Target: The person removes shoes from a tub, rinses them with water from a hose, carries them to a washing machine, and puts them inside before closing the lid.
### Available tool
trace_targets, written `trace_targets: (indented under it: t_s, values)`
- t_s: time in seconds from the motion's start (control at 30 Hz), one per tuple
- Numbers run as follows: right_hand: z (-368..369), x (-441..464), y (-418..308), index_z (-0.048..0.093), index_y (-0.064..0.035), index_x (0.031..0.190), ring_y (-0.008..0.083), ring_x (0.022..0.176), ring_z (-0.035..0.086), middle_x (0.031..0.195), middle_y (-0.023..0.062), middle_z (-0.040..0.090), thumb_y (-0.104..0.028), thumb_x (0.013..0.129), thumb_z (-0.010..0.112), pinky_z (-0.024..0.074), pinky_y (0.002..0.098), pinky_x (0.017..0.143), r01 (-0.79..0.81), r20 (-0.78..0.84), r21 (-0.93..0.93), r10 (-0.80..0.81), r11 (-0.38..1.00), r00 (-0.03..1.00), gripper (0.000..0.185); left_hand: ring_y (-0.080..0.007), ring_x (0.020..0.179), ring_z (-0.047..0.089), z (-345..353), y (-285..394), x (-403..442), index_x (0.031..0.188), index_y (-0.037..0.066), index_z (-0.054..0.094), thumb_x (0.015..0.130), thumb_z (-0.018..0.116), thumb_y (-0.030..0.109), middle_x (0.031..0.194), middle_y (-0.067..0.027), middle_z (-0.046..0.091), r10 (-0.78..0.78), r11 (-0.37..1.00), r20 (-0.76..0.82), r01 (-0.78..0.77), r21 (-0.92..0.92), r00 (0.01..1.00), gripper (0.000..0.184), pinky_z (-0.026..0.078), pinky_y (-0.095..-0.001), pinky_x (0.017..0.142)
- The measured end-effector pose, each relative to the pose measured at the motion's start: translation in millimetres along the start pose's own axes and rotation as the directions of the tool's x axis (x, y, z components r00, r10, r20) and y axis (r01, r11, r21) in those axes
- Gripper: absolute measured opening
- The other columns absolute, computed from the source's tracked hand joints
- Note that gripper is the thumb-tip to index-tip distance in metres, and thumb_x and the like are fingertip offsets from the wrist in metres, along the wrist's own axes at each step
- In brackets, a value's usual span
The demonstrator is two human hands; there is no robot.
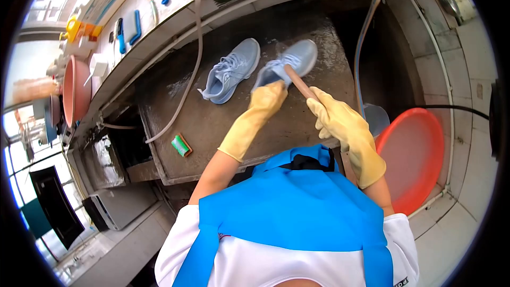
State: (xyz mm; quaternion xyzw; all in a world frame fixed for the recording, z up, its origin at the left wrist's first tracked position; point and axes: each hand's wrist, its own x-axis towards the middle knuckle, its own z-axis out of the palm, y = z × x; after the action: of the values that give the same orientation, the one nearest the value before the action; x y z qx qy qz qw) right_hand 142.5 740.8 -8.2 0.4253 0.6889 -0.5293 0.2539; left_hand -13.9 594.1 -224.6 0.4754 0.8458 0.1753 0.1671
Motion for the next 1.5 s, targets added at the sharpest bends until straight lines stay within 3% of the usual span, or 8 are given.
trace_targets:
  t_s: [0.27,0.43,0.53,0.77,0.83,1.17,1.3,1.5]
  values:
    - [34,24,-10,0.04,-0.0151,0.157,0.0289,0.075,0.071,0.102,0.0174,0.071,-0.052,0.108,0.043,0.0569,0.0451,0.068,0.148,0.225,-0.166,-0.108,0.975,0.968,0.062,-0.0306,0.126,0.064,-16,-67,-42,0.123,0.005,0.068,0.096,0.065,0.006,0.129,-0.0195,0.069,-0.352,0.828,-0.495,0.017,-0.561,0.794,0.027,0.047,-0.0373,0.109]
    - [65,35,-48,0.042,-0.012,0.15,0.0371,0.089,0.072,0.099,0.0186,0.072,-0.051,0.109,0.036,0.0546,0.0532,0.081,0.312,0.318,-0.411,-0.186,0.857,0.93,0.058,-0.0222,0.108,0.069,-81,-131,-34,0.131,0.001,0.066,0.099,0.064,0.023,0.113,-0.0133,0.073,-0.859,0.258,0.182,0.71,-0.655,0.479,0.039,0.053,-0.0357,0.094]
    - [76,44,-52,0.04,-0.0118,0.151,0.0358,0.085,0.072,0.096,0.019,0.072,-0.053,0.108,0.036,0.0552,0.0524,0.081,0.375,0.352,-0.442,-0.227,0.815,0.908,0.06,-0.0228,0.096,0.071,-93,-163,-20,0.119,0.001,0.071,0.099,0.066,0.023,0.105,-0.0122,0.074,-0.404,0.903,0.209,0.351,0.248,0.891,0.031,0.056,-0.0352,0.086]
    - [51,42,-70,0.027,-0.0185,0.163,0.0277,0.068,0.074,0.098,0.0173,0.074,-0.057,0.107,0.035,0.0583,0.0448,0.058,0.209,0.331,-0.404,-0.071,0.891,0.941,0.068,-0.0372,0.09,0.072,-44,-201,-9,0.102,0.001,0.07,0.091,0.065,0.014,0.093,-0.0222,0.074,-0.16,0.97,-0.162,0.125,-0.207,0.974,0.018,0.057,-0.0419,0.081]
    - [50,45,-71,0.022,-0.0199,0.165,0.0298,0.063,0.072,0.097,0.0168,0.074,-0.058,0.107,0.034,0.0572,0.0436,0.053,0.179,0.3,-0.389,-0.06,0.904,0.952,0.07,-0.0287,0.093,0.068,-33,-199,22,0.105,0.002,0.065,0.095,0.061,0.02,0.104,-0.0128,0.071,-0.737,-0.519,0.557,0.206,-0.829,0.382,0.021,0.056,-0.0398,0.088]
    - [50,36,-92,0.04,-0.013,0.149,0.0286,0.076,0.074,0.09,0.0144,0.073,-0.052,0.109,0.033,0.0579,0.0474,0.073,0.221,0.367,-0.437,-0.052,0.872,0.929,0.056,-0.0319,0.121,0.063,-51,-168,12,0.133,0.003,0.061,0.094,0.067,0.05,0.13,-0.0122,0.067,-0.576,-0.773,0.616,-0.115,-0.624,0.538,0.062,0.05,-0.0481,0.105]
    - [52,45,-79,0.03,-0.0174,0.16,0.0268,0.073,0.073,0.094,0.012,0.074,-0.056,0.108,0.033,0.0575,0.0441,0.068,0.224,0.361,-0.441,-0.057,0.869,0.931,0.065,-0.0285,0.115,0.066,-72,-127,20,0.127,0.004,0.066,0.093,0.07,0.05,0.128,-0.0097,0.068,-0.682,-0.674,0.671,0.105,-0.731,0.29,0.057,0.053,-0.0442,0.099]
    - [47,58,-64,0.024,-0.0186,0.164,0.0233,0.078,0.075,0.097,0.0088,0.073,-0.056,0.108,0.035,0.0593,0.0402,0.068,0.158,0.264,-0.357,-0.063,0.92,0.963,0.069,-0.0271,0.111,0.067,-22,-142,-16,0.131,0.009,0.066,0.092,0.073,0.039,0.12,-0.0139,0.071,-0.539,-0.657,0.745,0.358,-0.664,0.393,0.05,0.055,-0.0374,0.093]
